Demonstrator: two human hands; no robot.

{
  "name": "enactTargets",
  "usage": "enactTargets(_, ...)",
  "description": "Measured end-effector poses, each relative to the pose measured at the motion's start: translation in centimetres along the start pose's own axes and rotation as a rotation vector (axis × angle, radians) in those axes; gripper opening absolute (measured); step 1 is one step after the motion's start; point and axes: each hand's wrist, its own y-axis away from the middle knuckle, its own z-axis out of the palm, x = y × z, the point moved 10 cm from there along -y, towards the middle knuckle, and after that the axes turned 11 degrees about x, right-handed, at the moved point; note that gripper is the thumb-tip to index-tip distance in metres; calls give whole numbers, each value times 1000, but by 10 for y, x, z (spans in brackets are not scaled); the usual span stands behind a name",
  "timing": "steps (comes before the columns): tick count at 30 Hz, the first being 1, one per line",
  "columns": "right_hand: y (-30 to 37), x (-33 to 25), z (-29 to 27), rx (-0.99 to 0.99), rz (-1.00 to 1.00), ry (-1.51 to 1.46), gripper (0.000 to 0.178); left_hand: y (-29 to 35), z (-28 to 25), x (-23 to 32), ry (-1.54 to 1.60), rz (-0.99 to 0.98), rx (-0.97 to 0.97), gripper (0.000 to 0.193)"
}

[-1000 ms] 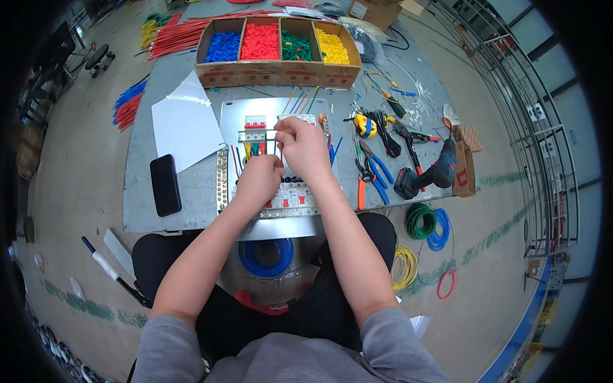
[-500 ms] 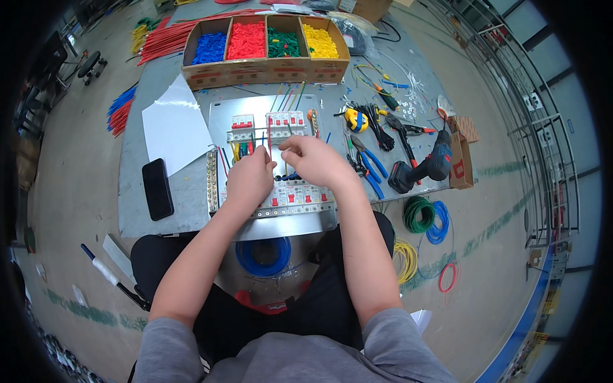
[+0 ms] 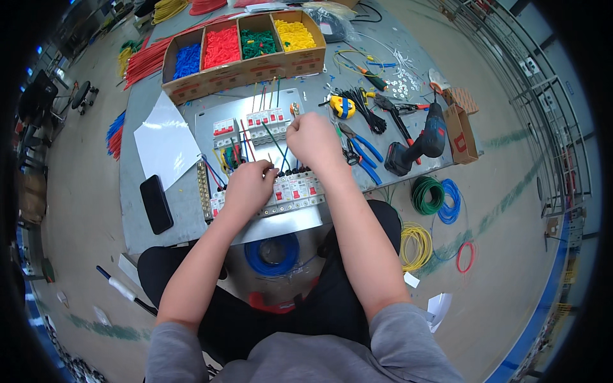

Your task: The person sits at a workbench and connects multiple colored wires to a DIN rail-mounted electrical panel. They strip wire ends, insert them into terminal blocks, and tighten the connections using a screwdriver. The person occasionally refers to a printed document on the table while continuing to route and secure the wires.

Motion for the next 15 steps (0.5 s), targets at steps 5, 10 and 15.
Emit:
enactTargets(5, 9, 8, 18, -236, 48, -176, 23, -2, -6, -7, 103, -63, 127, 20)
enactTargets(10, 22, -4, 23, -268, -139, -139, 25, -4, -4, -38, 299, -210, 204, 21)
enactTargets(15, 45, 0, 50, -323, -186, -44, 29, -4, -14, -23, 290, -201, 198, 19)
